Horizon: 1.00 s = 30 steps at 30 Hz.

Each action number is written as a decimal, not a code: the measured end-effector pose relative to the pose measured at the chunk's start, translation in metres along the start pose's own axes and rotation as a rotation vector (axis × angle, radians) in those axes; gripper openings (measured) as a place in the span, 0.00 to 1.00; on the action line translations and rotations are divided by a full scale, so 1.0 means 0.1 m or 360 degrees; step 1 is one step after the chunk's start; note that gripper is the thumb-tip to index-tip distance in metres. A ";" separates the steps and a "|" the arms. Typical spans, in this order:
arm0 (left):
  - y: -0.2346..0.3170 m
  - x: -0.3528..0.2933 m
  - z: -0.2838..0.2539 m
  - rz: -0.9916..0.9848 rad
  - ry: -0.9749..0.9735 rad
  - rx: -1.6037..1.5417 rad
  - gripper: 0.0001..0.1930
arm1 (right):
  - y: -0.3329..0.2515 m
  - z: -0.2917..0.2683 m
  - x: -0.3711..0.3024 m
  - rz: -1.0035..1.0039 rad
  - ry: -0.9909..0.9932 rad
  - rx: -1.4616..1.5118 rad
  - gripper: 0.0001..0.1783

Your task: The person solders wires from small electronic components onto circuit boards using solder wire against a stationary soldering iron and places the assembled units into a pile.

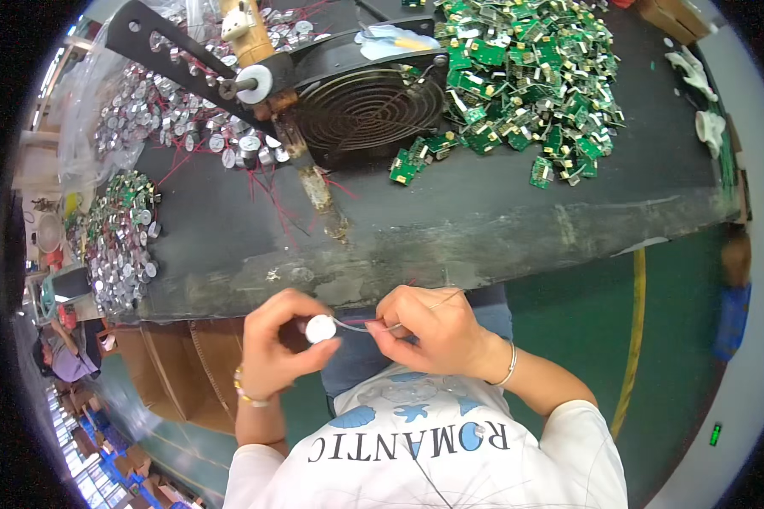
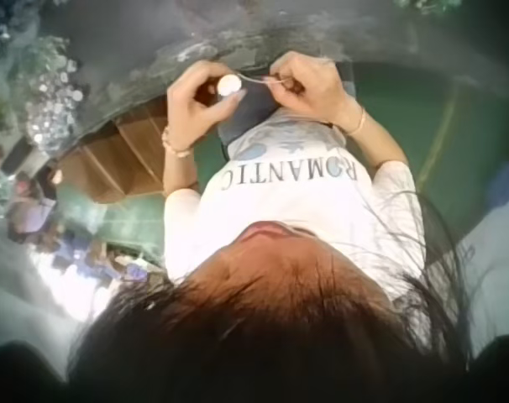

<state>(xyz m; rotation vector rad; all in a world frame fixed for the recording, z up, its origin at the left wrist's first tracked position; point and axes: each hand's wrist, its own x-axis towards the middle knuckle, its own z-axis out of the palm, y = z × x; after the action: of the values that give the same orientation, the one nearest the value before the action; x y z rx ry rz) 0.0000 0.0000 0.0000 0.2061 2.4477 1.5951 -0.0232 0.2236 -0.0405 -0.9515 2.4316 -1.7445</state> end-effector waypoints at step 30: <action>-0.14 0.24 0.17 -0.0091 0.0492 -0.0158 0.03 | 0.08 -0.18 0.09 -0.0177 0.0167 -0.0551 0.11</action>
<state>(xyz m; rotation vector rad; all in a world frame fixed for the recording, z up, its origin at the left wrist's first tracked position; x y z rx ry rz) -0.0191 0.0152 -0.0224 -0.1361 2.5555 1.8368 -0.0407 0.2365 -0.0375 -1.0637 2.8651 -1.4611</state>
